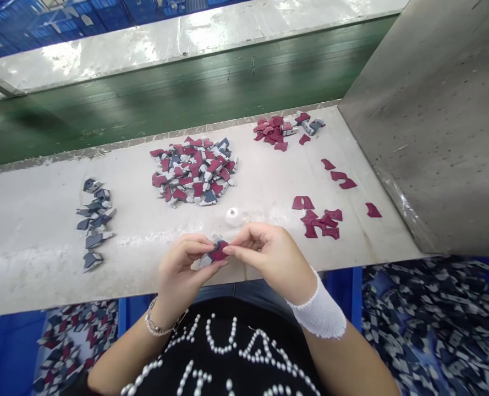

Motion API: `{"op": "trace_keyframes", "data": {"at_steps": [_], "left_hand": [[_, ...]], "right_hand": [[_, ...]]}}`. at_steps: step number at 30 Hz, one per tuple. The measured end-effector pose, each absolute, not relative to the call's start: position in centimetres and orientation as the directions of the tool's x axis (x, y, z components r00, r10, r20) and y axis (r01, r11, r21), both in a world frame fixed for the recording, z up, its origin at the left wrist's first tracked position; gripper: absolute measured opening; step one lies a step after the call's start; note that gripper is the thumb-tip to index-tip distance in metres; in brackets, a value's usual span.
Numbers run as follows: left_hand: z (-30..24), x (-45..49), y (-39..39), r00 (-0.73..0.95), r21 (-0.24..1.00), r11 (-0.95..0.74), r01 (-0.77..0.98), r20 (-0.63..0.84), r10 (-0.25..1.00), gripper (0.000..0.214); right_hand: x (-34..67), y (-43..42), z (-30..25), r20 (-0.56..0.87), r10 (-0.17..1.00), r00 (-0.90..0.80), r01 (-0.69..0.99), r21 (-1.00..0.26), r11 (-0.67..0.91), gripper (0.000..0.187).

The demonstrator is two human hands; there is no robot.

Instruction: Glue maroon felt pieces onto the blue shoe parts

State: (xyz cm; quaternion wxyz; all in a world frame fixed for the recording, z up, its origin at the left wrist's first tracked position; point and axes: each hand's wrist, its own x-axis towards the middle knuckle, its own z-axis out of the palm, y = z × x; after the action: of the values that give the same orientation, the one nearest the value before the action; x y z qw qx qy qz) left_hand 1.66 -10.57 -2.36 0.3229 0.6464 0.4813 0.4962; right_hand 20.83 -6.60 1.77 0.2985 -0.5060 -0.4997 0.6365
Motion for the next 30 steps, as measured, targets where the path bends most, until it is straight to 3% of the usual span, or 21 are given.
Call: {"op": "trace_keyframes", "data": {"at_steps": [8,16,22,30], "left_hand": [[-1.9,1.5,-10.5,0.079,0.866,-0.386,0.319,0.381,0.921,0.028],[-0.7,0.6,-10.6,0.150,0.834,-0.443,0.329,0.417,0.896,0.029],[-0.1,0.6,-10.6,0.187,0.803,-0.493,0.335,0.456,0.870,0.029],[-0.2,0.8,-10.5,0.123,0.844,-0.455,0.285,0.438,0.890,0.027]], "right_hand": [[20.9,-6.4,1.8,-0.324,0.886,-0.332,0.153,-0.945,-0.289,0.019],[21.4,-6.2,2.4,-0.274,0.795,-0.540,0.203,-0.960,-0.193,0.019],[21.1,-7.3,3.3,-0.153,0.842,-0.518,0.255,-0.967,-0.019,0.012],[19.8,-8.6,4.3,-0.146,0.861,-0.487,0.434,-0.896,0.093,0.017]]}}
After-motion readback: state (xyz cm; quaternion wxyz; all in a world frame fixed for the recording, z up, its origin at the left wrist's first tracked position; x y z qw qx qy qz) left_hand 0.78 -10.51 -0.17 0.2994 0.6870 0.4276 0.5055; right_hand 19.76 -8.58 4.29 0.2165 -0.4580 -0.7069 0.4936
